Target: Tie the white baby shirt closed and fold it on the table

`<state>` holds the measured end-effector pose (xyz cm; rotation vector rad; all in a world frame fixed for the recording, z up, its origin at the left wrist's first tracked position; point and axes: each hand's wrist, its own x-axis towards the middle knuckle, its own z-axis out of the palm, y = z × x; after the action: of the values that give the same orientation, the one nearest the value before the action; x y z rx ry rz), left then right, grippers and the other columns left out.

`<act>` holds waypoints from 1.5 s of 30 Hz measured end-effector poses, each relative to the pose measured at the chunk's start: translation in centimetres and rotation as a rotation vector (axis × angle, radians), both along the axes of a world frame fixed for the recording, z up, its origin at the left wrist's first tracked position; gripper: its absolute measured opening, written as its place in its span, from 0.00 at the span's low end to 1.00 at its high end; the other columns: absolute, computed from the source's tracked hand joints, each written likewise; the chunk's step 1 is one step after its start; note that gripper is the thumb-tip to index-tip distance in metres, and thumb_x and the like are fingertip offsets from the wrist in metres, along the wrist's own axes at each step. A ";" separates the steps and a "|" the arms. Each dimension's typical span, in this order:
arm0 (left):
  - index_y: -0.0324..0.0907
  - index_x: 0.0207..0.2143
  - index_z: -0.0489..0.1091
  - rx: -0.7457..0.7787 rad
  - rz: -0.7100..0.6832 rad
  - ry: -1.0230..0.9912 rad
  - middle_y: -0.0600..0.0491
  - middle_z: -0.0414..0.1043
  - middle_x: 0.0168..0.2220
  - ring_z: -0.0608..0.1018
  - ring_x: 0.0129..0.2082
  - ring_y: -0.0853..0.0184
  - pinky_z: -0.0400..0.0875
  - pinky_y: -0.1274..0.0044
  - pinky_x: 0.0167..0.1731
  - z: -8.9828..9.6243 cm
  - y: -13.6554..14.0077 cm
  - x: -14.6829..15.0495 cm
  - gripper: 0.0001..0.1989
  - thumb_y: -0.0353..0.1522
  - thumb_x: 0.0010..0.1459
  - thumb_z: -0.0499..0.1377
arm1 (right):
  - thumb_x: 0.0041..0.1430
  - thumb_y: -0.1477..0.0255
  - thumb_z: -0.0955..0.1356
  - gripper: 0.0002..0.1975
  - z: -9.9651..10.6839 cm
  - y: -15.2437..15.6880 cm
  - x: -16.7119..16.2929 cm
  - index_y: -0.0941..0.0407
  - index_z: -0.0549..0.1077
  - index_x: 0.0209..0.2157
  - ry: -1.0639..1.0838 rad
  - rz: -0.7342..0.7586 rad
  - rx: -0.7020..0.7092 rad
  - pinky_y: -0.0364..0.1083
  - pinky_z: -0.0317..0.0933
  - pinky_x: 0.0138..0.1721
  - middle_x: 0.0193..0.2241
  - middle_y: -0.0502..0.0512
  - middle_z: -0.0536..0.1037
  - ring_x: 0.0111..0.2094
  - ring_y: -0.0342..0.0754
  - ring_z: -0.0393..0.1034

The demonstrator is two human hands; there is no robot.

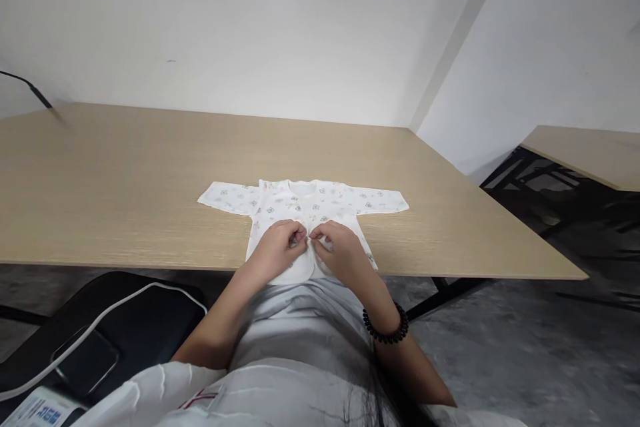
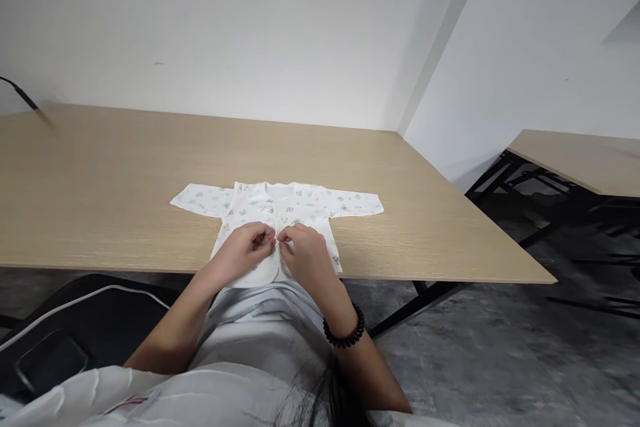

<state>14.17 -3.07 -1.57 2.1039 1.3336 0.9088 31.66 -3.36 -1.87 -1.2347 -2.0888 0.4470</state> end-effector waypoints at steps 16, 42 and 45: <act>0.42 0.24 0.65 0.046 0.070 0.027 0.55 0.68 0.25 0.69 0.26 0.68 0.61 0.77 0.28 -0.1 -0.2 -0.1 0.05 0.29 0.52 0.57 | 0.56 0.79 0.68 0.07 -0.1 0.6 -0.8 0.54 0.71 0.27 -0.049 -0.028 -0.009 0.46 0.60 0.39 0.30 0.53 0.76 0.36 0.48 0.69; 0.42 0.25 0.65 0.039 0.048 0.049 0.54 0.68 0.25 0.70 0.27 0.67 0.62 0.76 0.29 -0.4 0.2 -0.4 0.05 0.28 0.53 0.56 | 0.60 0.73 0.66 0.05 -0.5 1.0 -1.1 0.53 0.73 0.30 0.054 -0.135 -0.089 0.47 0.56 0.42 0.31 0.51 0.79 0.37 0.49 0.70; 0.42 0.31 0.68 0.058 0.072 0.048 0.53 0.70 0.28 0.71 0.29 0.66 0.64 0.75 0.32 -0.6 0.1 -0.3 0.01 0.29 0.56 0.57 | 0.60 0.73 0.66 0.05 -0.6 0.9 -1.0 0.53 0.75 0.32 0.067 -0.074 -0.090 0.47 0.58 0.42 0.32 0.51 0.80 0.37 0.49 0.71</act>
<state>13.88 -3.01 -2.21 2.1464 1.4314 0.9419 30.71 -2.50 -2.50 -1.3259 -1.9793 0.5467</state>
